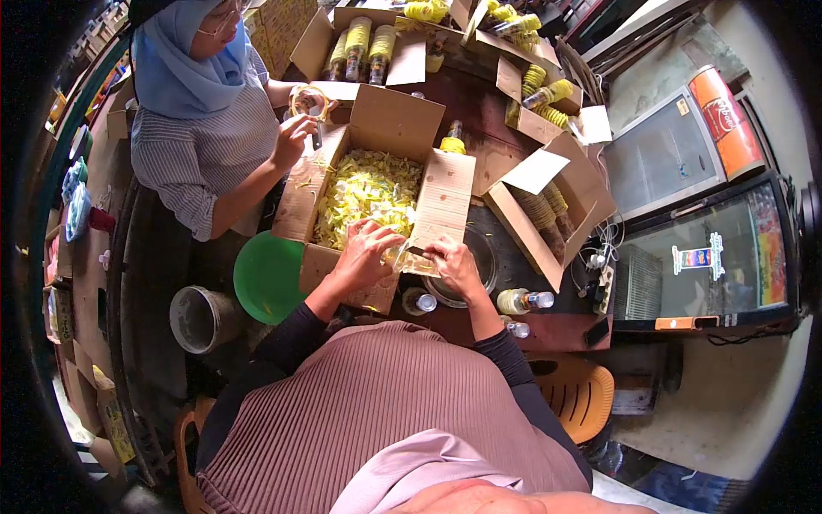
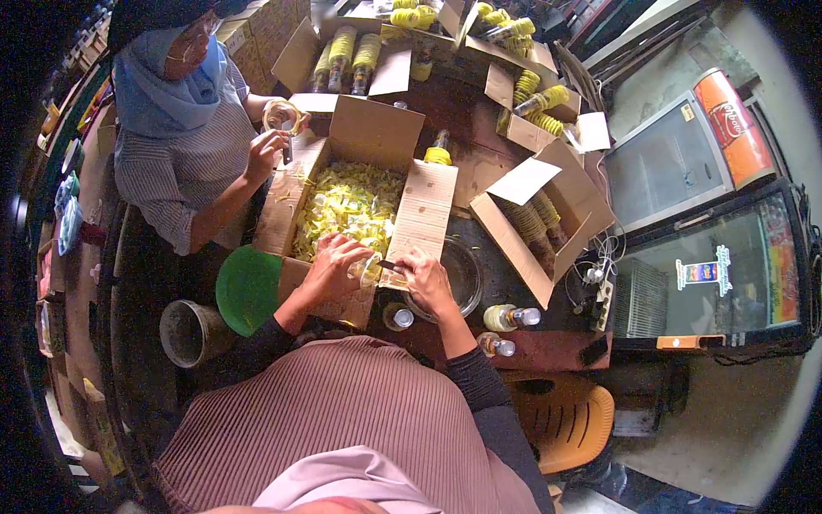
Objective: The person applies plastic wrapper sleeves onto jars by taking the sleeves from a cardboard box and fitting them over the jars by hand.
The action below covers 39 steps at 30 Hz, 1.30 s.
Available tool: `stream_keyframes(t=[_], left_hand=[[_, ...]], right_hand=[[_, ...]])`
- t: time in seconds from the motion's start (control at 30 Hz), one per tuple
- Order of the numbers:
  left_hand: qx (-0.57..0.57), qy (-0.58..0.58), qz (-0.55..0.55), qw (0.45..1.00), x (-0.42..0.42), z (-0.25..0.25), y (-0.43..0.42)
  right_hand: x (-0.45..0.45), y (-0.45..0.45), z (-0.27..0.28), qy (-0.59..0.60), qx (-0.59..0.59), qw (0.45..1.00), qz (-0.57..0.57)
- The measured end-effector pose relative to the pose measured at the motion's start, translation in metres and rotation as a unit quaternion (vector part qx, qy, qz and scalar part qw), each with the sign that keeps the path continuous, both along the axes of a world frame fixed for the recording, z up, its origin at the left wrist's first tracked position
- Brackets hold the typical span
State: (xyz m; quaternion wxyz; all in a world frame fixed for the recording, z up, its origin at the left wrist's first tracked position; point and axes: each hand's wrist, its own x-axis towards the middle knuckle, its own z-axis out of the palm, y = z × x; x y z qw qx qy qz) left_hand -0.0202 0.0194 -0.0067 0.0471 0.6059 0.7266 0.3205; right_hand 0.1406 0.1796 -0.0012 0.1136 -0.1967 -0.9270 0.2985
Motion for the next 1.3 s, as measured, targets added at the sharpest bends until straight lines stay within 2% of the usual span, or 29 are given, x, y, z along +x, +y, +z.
stream_keyframes(t=[0.17,0.23,0.37,0.43,0.57,0.63,0.67,0.73,0.77,0.8,0.9,0.97,1.0,1.07,1.2,1.27,1.3], left_hand=[[-0.006,-0.003,0.007,1.0,0.005,-0.004,0.0],[0.004,-0.018,0.004,1.0,0.006,-0.011,0.0],[0.017,-0.022,0.004,1.0,0.008,-0.01,0.0],[0.037,-0.008,0.028,0.999,0.007,-0.013,0.001],[0.062,-0.008,0.054,0.997,0.004,-0.008,0.003],[0.055,-0.011,0.057,0.997,0.002,-0.009,0.003],[0.049,-0.014,0.059,0.997,0.0,-0.008,0.003],[0.05,-0.01,0.056,0.997,0.0,-0.009,0.004],[0.051,-0.005,0.053,0.997,0.0,-0.009,0.004],[0.051,-0.005,0.053,0.997,0.0,-0.01,0.004],[0.05,-0.004,0.056,0.997,0.001,-0.011,0.007],[0.069,-0.006,0.067,0.995,0.0,-0.015,0.01],[0.068,-0.005,0.067,0.995,-0.001,-0.017,0.011],[0.084,0.0,0.074,0.994,-0.003,-0.02,0.013],[0.109,0.02,0.084,0.99,-0.005,-0.029,0.015],[0.116,-0.007,0.103,0.988,-0.003,-0.031,0.016],[0.116,-0.006,0.102,0.988,-0.002,-0.031,0.016]], right_hand=[[0.005,0.009,-0.007,-0.01,-0.098,0.995,0.021],[0.006,0.012,-0.006,-0.056,-0.192,0.98,0.013],[0.006,0.016,-0.019,-0.056,-0.222,0.973,0.03],[0.006,0.017,-0.027,-0.087,-0.302,0.949,0.014],[0.001,0.005,-0.01,-0.072,-0.367,0.927,-0.015],[-0.001,0.002,-0.002,-0.092,-0.43,0.897,-0.046],[-0.001,0.002,-0.006,-0.091,-0.431,0.897,-0.046],[-0.002,0.003,-0.018,-0.009,-0.31,0.95,-0.041],[-0.004,0.002,-0.013,-0.025,-0.257,0.964,-0.057],[-0.005,0.002,-0.012,-0.025,-0.257,0.964,-0.057],[-0.005,0.001,-0.015,-0.036,-0.276,0.959,-0.045],[-0.005,0.0,-0.019,-0.047,-0.367,0.927,-0.063],[-0.005,-0.001,-0.018,-0.047,-0.367,0.927,-0.063],[-0.005,-0.007,-0.014,-0.038,-0.441,0.895,-0.051],[-0.006,-0.013,-0.004,-0.04,-0.466,0.88,-0.077],[-0.005,-0.014,-0.011,-0.02,-0.539,0.837,-0.09],[-0.006,-0.015,-0.015,-0.019,-0.539,0.837,-0.091]])
